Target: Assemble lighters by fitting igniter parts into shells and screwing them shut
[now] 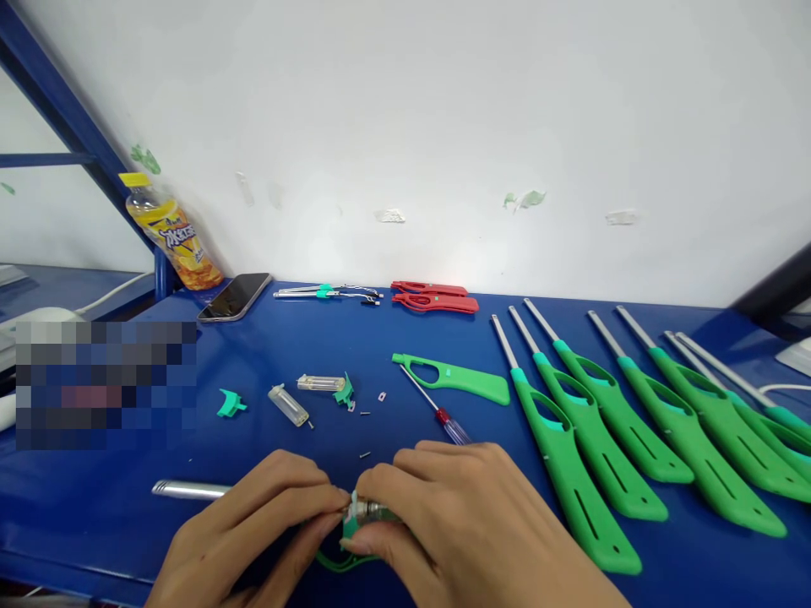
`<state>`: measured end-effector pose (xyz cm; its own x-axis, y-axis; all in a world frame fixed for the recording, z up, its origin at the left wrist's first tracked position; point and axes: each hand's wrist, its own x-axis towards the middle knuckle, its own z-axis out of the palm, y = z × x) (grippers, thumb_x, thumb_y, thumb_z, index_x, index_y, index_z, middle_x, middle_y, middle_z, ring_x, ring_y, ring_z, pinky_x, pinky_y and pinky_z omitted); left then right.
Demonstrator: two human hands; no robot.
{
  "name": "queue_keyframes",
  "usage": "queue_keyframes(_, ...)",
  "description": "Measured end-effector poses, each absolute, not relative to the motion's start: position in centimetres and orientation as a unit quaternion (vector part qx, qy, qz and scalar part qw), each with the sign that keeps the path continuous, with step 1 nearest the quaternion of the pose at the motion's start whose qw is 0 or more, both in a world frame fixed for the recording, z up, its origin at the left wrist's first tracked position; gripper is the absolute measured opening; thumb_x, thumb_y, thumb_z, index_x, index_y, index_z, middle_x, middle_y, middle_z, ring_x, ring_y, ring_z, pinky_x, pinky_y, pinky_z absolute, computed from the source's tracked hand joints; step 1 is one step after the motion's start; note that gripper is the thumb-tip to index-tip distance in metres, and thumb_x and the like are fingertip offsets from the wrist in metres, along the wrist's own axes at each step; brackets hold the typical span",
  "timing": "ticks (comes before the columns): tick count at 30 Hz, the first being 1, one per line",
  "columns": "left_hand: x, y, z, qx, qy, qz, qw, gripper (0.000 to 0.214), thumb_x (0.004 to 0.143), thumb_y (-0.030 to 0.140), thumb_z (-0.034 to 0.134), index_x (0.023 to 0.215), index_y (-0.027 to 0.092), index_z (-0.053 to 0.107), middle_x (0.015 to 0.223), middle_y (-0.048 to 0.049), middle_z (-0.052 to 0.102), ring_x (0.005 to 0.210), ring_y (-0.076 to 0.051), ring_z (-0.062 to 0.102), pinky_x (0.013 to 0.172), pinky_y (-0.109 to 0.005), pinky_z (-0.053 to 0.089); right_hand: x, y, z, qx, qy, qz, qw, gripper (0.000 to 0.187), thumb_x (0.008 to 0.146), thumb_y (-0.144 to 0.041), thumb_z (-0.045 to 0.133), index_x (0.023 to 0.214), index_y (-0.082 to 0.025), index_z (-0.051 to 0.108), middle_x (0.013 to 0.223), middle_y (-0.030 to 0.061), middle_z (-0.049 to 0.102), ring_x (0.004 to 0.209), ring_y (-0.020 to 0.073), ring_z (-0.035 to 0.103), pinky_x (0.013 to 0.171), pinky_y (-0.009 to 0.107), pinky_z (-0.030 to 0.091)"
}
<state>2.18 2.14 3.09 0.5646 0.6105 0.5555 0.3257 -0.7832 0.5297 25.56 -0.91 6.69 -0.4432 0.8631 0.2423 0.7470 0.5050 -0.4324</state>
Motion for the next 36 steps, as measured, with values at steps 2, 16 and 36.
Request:
queue_keyframes(2, 2.1, 2.1, 3.1, 0.869, 0.266, 0.377, 0.181, 0.022, 0.106, 0.005, 0.056, 0.118, 0.021, 0.067, 0.1, -0.003, 0.071, 0.084, -0.015, 0.067, 0.076, -0.027, 0.06, 25.5, -0.9, 6.7, -0.481, -0.839, 0.133, 0.215, 0.003, 0.105, -0.034, 0.068, 0.104, -0.035, 0.071, 0.087, -0.0094, 0.077, 0.08, 0.0154, 0.075, 0.074, 0.03, 0.05)
queue_keyframes(16, 1.9, 2.0, 2.8, 0.881, 0.257, 0.372, 0.14, 0.023, 0.106, 0.004, 0.054, 0.118, 0.018, 0.067, 0.097, -0.0053, 0.07, 0.081, -0.017, 0.064, 0.072, -0.029, 0.059, 25.2, -0.7, 6.5, -0.477, -0.846, 0.128, 0.203, 0.006, 0.101, -0.027, 0.073, 0.098, -0.032, 0.073, 0.084, -0.009, 0.075, 0.073, 0.0154, 0.073, 0.066, 0.031, 0.047)
queue_keyframes(36, 2.2, 1.8, 3.2, 0.851, 0.317, 0.377, 0.185, 0.022, 0.104, 0.005, 0.058, 0.113, 0.024, 0.064, 0.099, 0.0015, 0.07, 0.089, -0.012, 0.069, 0.081, -0.019, 0.058, 26.4, -0.9, 6.9, -0.474, -0.837, 0.098, 0.255, 0.019, 0.107, -0.028, 0.062, 0.105, -0.032, 0.08, 0.091, -0.0029, 0.083, 0.077, 0.0166, 0.079, 0.072, 0.025, 0.061)
